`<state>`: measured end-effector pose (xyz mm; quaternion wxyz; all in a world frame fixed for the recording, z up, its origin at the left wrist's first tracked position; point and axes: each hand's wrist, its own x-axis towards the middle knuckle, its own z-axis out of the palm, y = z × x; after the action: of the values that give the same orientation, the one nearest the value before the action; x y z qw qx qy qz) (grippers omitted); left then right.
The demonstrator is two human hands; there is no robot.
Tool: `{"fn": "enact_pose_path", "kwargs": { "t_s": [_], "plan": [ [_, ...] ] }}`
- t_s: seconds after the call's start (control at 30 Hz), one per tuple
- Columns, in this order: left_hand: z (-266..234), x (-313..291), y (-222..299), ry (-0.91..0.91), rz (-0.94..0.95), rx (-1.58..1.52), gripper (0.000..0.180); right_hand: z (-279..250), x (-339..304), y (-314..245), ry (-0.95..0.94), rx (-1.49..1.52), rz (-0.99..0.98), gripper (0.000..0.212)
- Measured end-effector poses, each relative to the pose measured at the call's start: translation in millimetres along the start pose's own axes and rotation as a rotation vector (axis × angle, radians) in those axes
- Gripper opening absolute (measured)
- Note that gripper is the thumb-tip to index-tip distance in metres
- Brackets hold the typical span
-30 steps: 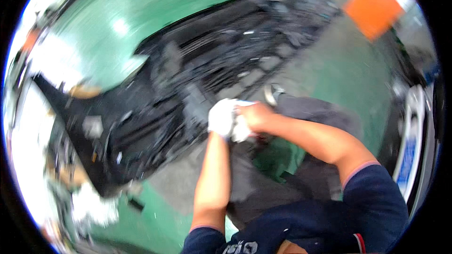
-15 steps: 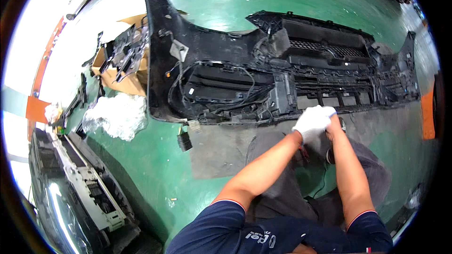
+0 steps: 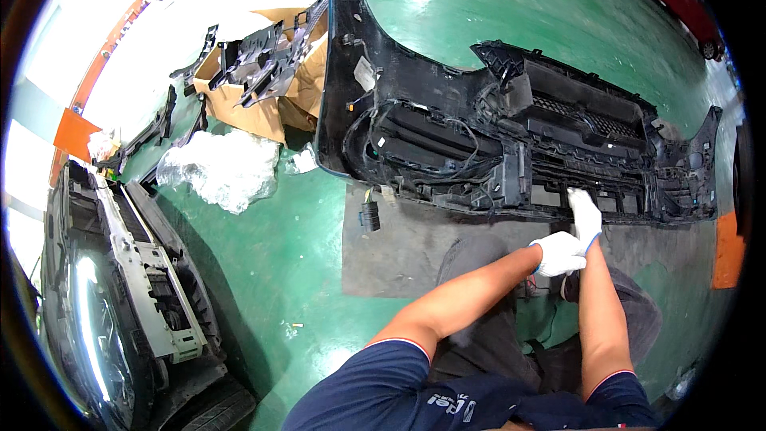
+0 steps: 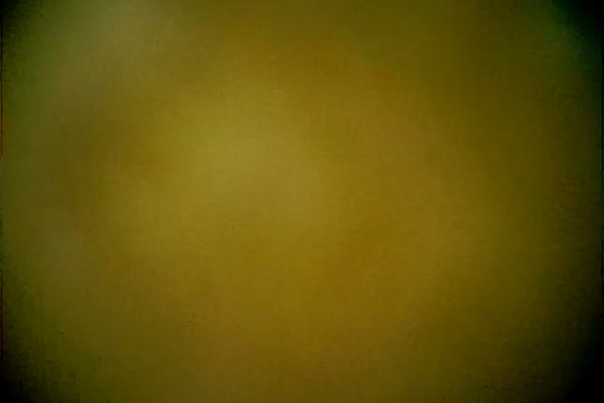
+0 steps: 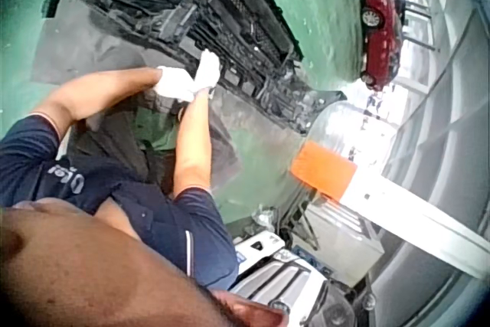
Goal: The person cleans a car bumper with a cloth, puts on gloves, and then attaches a black plastic bracket to the back of the bumper. They then connect a wiring harness to the bumper assembly.
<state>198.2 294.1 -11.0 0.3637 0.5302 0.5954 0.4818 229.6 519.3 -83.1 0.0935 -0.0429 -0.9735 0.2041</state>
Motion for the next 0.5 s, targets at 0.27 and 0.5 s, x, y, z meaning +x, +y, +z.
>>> {"fn": "enact_pose_path", "kwargs": {
  "t_s": [0.27, 0.5],
  "plan": [
    [-19, 0, 65, 0.166, 0.159, 0.08, 0.029, -94, 30, -97, 0.094, -0.229, 0.102, 0.065],
    [-80, -104, 2, 0.046, -0.14, -0.127, 0.05, -250, 34, -33, -0.331, -0.452, 0.253, 0.06]
  ]
}}
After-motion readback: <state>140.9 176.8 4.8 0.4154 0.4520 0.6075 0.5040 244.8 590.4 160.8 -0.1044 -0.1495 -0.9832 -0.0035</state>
